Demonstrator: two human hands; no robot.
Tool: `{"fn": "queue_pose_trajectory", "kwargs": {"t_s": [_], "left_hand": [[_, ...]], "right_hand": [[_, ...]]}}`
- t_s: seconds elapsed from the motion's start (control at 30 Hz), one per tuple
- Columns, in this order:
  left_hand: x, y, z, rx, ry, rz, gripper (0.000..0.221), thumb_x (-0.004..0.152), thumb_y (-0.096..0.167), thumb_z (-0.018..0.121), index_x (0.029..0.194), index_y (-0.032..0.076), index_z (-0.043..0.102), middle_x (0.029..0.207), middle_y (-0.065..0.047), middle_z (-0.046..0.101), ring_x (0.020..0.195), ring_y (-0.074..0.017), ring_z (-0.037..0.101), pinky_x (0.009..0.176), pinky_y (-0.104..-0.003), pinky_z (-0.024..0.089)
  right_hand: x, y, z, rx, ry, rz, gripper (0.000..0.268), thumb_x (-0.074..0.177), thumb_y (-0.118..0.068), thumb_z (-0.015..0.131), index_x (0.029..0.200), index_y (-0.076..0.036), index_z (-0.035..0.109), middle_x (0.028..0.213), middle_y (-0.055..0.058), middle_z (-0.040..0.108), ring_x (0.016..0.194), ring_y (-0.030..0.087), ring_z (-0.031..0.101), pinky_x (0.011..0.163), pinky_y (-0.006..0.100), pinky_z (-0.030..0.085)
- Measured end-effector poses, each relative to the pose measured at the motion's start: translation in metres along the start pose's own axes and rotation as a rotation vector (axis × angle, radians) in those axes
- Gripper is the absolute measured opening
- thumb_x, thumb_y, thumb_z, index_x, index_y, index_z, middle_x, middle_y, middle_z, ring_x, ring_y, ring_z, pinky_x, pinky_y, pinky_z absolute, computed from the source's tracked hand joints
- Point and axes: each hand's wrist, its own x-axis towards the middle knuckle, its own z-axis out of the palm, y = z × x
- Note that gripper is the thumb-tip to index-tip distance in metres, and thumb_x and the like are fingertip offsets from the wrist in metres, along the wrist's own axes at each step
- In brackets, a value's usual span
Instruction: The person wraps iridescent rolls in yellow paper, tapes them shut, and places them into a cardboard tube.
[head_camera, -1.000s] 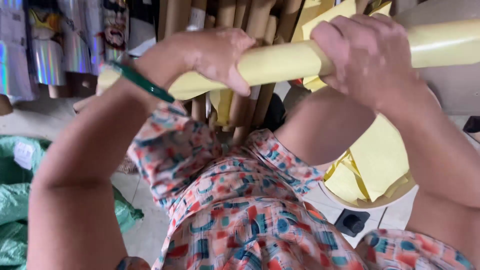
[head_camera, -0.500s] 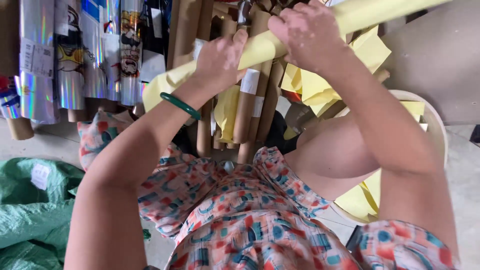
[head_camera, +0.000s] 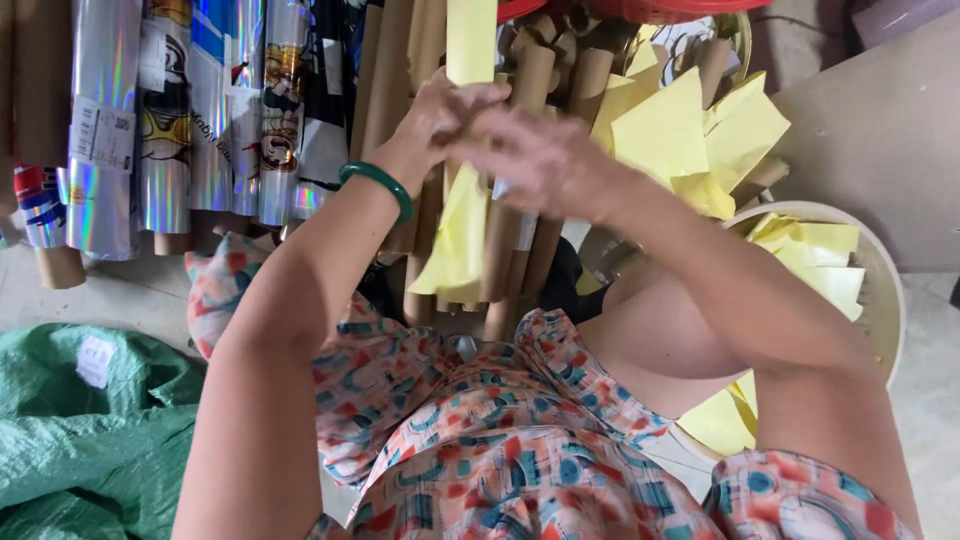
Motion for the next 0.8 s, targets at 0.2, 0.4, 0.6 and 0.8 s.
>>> {"fn": "queue_pose_trajectory", "kwargs": {"t_s": [0.2,0.4,0.6,0.8], "left_hand": [[0.047,-0.007,0.004,-0.184,-0.137,0.295,0.054,0.072,0.034,0.090,0.106,-0.004,0.071,0.104,-0.018,0.079,0.086,-0.0228,0.076,0.073,-0.031,0.065],[0.034,0.010,-0.001,-0.214,-0.062,0.219,0.046,0.073,0.035,0.087,0.097,-0.003,0.078,0.084,-0.015,0.077,0.066,-0.0207,0.073,0.061,-0.035,0.062],[0.064,0.004,0.025,-0.271,-0.095,0.280,0.045,0.070,0.028,0.091,0.102,-0.002,0.078,0.088,-0.011,0.077,0.068,-0.0195,0.073,0.061,-0.036,0.065],[0.063,0.028,-0.008,-0.659,-0.263,0.144,0.043,0.076,0.028,0.091,0.104,0.002,0.069,0.080,-0.010,0.071,0.069,-0.0230,0.070,0.064,-0.039,0.063]], "right_hand": [[-0.017,-0.013,0.025,0.101,-0.167,-0.037,0.009,0.098,-0.011,0.066,0.107,-0.010,0.068,0.118,0.009,0.066,0.105,0.025,0.070,0.080,0.037,0.063],[-0.014,-0.036,-0.012,-0.078,0.055,-0.090,0.012,0.105,0.004,0.063,0.109,-0.006,0.067,0.113,0.009,0.065,0.109,0.026,0.065,0.088,0.030,0.064],[-0.010,-0.047,0.034,-0.059,-0.004,-0.224,0.010,0.089,-0.010,0.068,0.099,-0.008,0.065,0.109,0.007,0.065,0.108,0.023,0.064,0.090,0.039,0.062],[-0.056,-0.031,-0.036,0.392,0.128,-0.057,0.056,0.064,-0.004,0.054,0.119,-0.006,0.066,0.116,0.011,0.069,0.110,0.029,0.068,0.097,0.042,0.060]]}}
